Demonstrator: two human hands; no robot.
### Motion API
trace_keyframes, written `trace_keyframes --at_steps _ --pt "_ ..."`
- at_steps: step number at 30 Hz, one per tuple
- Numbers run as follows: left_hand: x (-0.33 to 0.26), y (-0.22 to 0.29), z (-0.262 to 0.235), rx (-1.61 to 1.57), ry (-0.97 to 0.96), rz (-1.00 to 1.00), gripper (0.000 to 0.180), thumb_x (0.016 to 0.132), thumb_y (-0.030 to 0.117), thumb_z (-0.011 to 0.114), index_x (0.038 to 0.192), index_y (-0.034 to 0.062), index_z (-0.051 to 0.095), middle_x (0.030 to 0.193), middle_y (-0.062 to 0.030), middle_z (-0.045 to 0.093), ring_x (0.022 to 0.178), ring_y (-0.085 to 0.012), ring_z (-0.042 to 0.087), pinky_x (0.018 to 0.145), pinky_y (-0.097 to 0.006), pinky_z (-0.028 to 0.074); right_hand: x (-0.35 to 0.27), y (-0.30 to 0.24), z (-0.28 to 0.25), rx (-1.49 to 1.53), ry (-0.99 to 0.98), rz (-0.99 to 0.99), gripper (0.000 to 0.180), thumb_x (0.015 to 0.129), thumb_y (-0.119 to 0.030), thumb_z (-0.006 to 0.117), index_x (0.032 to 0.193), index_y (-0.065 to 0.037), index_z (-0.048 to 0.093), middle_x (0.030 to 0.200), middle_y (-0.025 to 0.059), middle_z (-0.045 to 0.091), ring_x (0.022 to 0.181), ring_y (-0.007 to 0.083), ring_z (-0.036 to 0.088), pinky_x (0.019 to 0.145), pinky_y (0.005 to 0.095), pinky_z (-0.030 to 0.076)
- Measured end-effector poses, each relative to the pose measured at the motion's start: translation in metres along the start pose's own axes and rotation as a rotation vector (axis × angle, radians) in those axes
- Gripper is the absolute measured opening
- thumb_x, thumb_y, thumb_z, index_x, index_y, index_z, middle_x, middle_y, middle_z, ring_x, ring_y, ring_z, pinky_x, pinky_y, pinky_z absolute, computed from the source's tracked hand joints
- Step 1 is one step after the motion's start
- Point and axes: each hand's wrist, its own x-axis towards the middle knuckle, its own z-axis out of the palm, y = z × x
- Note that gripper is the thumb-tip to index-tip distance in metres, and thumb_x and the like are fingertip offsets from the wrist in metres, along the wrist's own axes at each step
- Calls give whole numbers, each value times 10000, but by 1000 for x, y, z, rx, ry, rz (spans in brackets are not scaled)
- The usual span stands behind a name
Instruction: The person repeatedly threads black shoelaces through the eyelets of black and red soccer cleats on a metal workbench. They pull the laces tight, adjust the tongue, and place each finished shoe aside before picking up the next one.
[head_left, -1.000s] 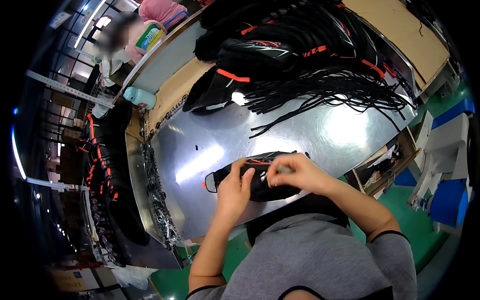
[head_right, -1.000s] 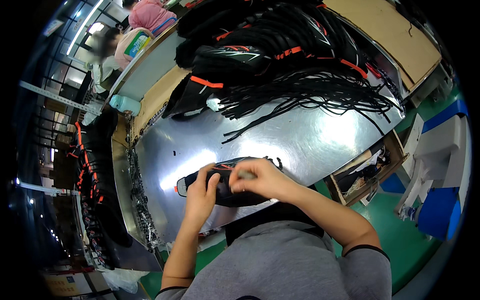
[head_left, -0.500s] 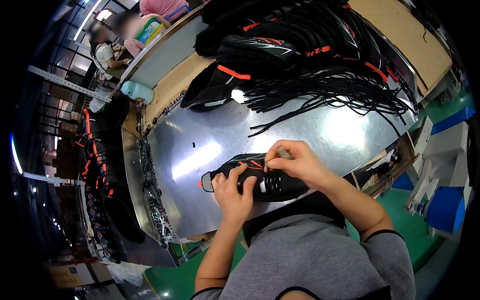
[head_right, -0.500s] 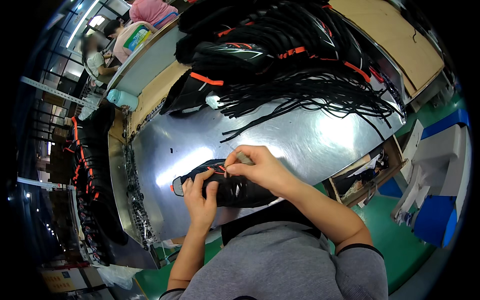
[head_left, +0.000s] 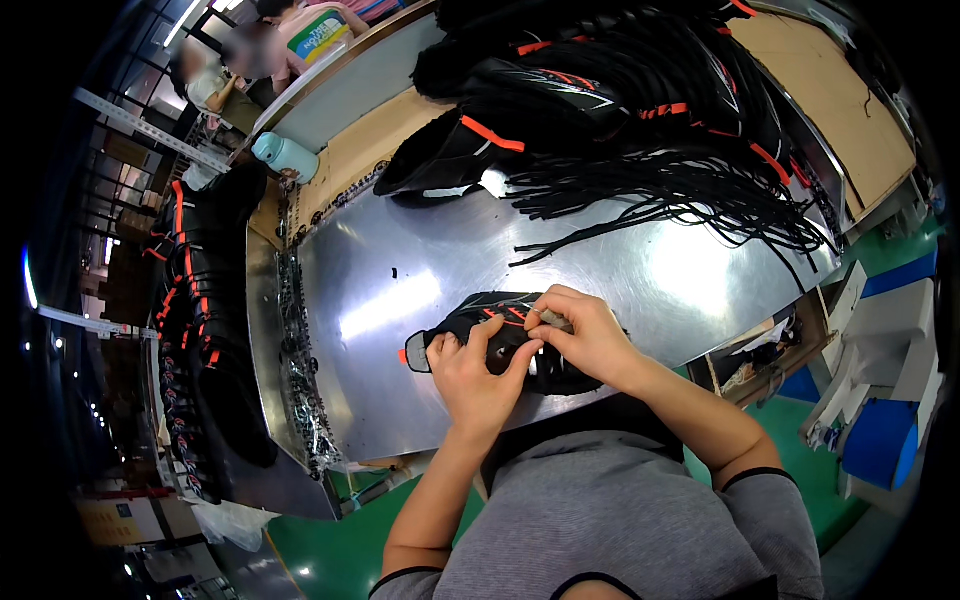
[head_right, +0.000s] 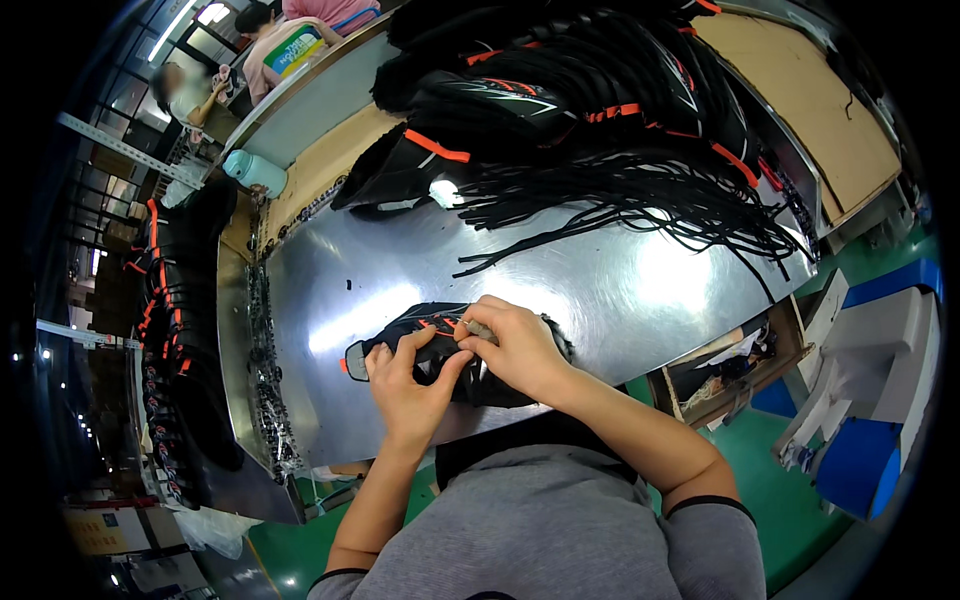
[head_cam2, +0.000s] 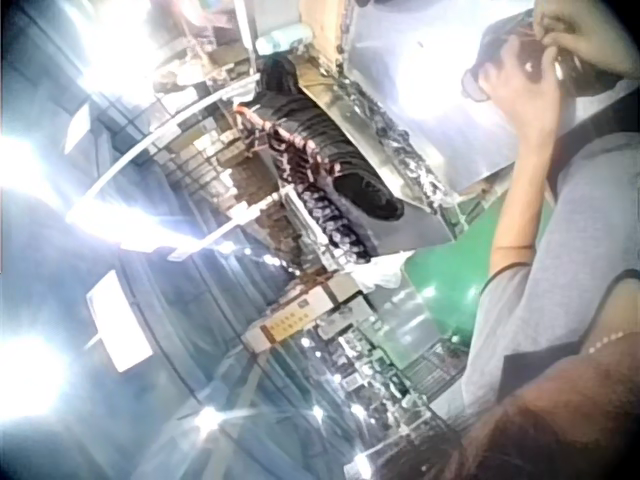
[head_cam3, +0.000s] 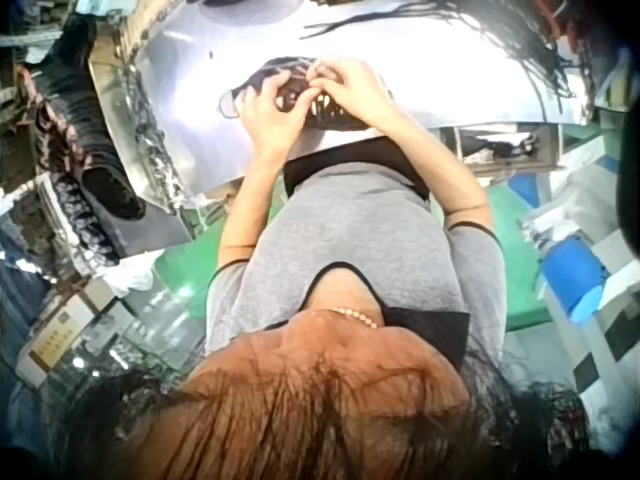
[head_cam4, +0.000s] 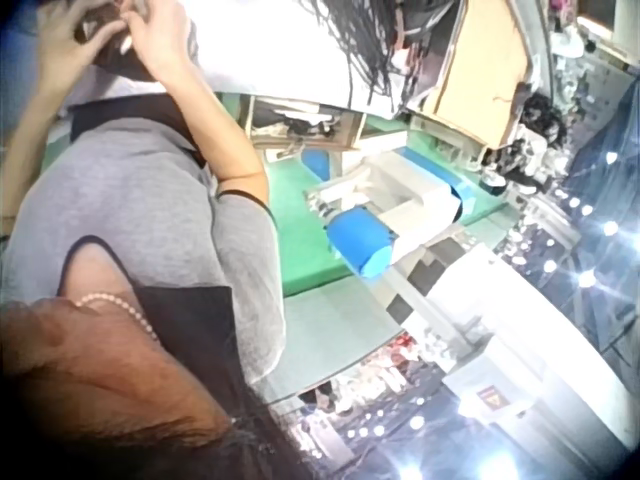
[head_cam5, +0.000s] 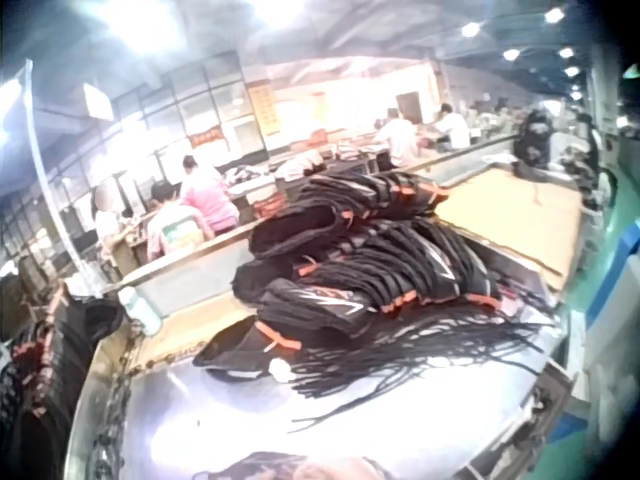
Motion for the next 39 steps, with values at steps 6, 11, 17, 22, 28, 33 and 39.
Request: trace_keyframes --at_steps 6,11,17,22,28,33,39 --pt "-5 0 -1 -18 -20 -19 449 668 335 912 998 98 720 829 -95 674 802 -291 559 916 -431 396 -22 -18 -21 -3 14 87 214 942 -166 644 1077 -22 563 916 170 684 810 327 687 701 401 514" --pt "-3 1 0 -27 16 34 465 652 335 916 982 75 718 761 -84 658 744 -274 571 911 -447 404 -27 -27 -37 -279 -112 -49 166 958 -179 634 994 -42 546 739 107 684 664 319 677 605 387 509" --pt "-6 5 -6 -46 -46 -50 410 687 271 903 1003 86 721 837 -77 680 825 -267 565 964 -420 376 -15 -34 -38 -549 -232 -60 164 937 -179 651 975 -50 557 740 122 684 664 347 672 586 431 500" --pt "-11 7 -1 -115 -72 -63 225 782 122 792 994 89 726 813 -92 668 795 -272 562 936 -404 382 1 -33 -8 -737 -349 -141 258 788 -66 707 973 41 561 744 149 667 710 320 711 580 392 539" --pt "-4 -9 8 -238 -107 -245 182 877 109 690 1055 90 722 958 -115 708 948 -314 600 1056 -434 364 11 -36 -11 -784 -383 -138 352 806 -89 687 1071 64 511 740 188 689 708 354 707 586 417 542" --pt "10 -23 12 -404 -298 -429 248 893 182 697 1127 100 697 1061 -119 705 1055 -319 591 1086 -428 350 -7 -25 -43 -586 -98 -28 143 931 -151 609 1032 -57 643 824 131 709 762 316 706 659 411 536" --pt "17 -9 10 -219 -377 -422 623 736 268 837 1294 119 604 1119 -152 684 1092 -355 576 1019 -427 412 -17 34 -13 -109 344 -59 175 999 -123 558 1103 -40 671 760 105 651 658 211 652 617 314 497"
